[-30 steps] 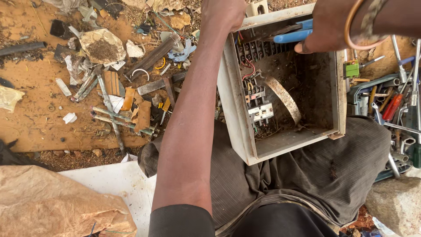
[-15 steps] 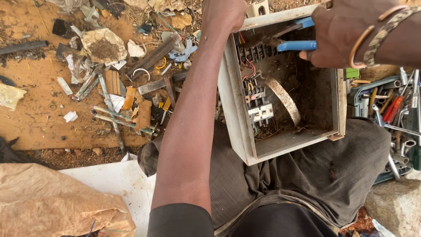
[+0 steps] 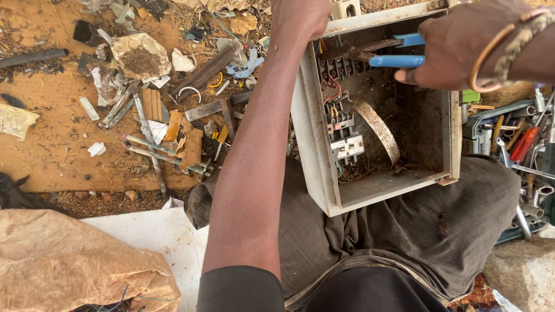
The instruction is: The person sits on the ground and uses pliers to remove wires and components from an open electrical box resting on their lap. They repeatedly pull and cut wires, placing removed pieces into a nearby sack.
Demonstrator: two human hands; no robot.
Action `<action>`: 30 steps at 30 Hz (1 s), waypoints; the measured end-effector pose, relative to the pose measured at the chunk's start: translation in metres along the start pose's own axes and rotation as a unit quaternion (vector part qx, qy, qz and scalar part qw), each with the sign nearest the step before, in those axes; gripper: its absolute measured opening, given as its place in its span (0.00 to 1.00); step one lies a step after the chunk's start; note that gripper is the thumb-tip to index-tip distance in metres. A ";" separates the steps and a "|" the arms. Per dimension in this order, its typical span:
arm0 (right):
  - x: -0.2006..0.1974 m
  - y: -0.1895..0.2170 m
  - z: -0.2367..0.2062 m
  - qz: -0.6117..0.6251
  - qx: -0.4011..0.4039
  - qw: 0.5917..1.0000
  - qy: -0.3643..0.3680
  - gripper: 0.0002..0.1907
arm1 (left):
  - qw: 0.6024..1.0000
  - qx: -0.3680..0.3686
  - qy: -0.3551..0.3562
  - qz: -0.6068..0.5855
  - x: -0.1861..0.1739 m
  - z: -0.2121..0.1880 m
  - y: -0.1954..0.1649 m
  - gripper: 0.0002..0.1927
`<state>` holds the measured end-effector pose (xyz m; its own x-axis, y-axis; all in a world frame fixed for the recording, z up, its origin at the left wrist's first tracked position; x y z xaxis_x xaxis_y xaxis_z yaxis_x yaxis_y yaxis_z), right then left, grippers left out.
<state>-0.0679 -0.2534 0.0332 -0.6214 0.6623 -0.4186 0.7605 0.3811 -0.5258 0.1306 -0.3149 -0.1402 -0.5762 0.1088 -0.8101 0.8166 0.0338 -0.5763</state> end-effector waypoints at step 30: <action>0.033 0.014 0.011 0.096 -0.080 0.987 -0.103 0.20 | 0.998 -0.033 0.048 -0.035 -0.006 -0.013 -0.005 0.12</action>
<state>-0.0798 -0.2335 0.0037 -0.4755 0.5935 -0.6494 0.8778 0.3687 -0.3058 0.1300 -0.3031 -0.1309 -0.6277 0.1979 -0.7529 0.7774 0.1104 -0.6192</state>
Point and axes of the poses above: each hand's wrist, its own z-axis towards the middle knuckle, its own x-axis out of the palm, y = z × x, the point moved 2 cm from there along z, towards the middle knuckle, and after that the axes turned 13 degrees about z, right-handed, at the moved point
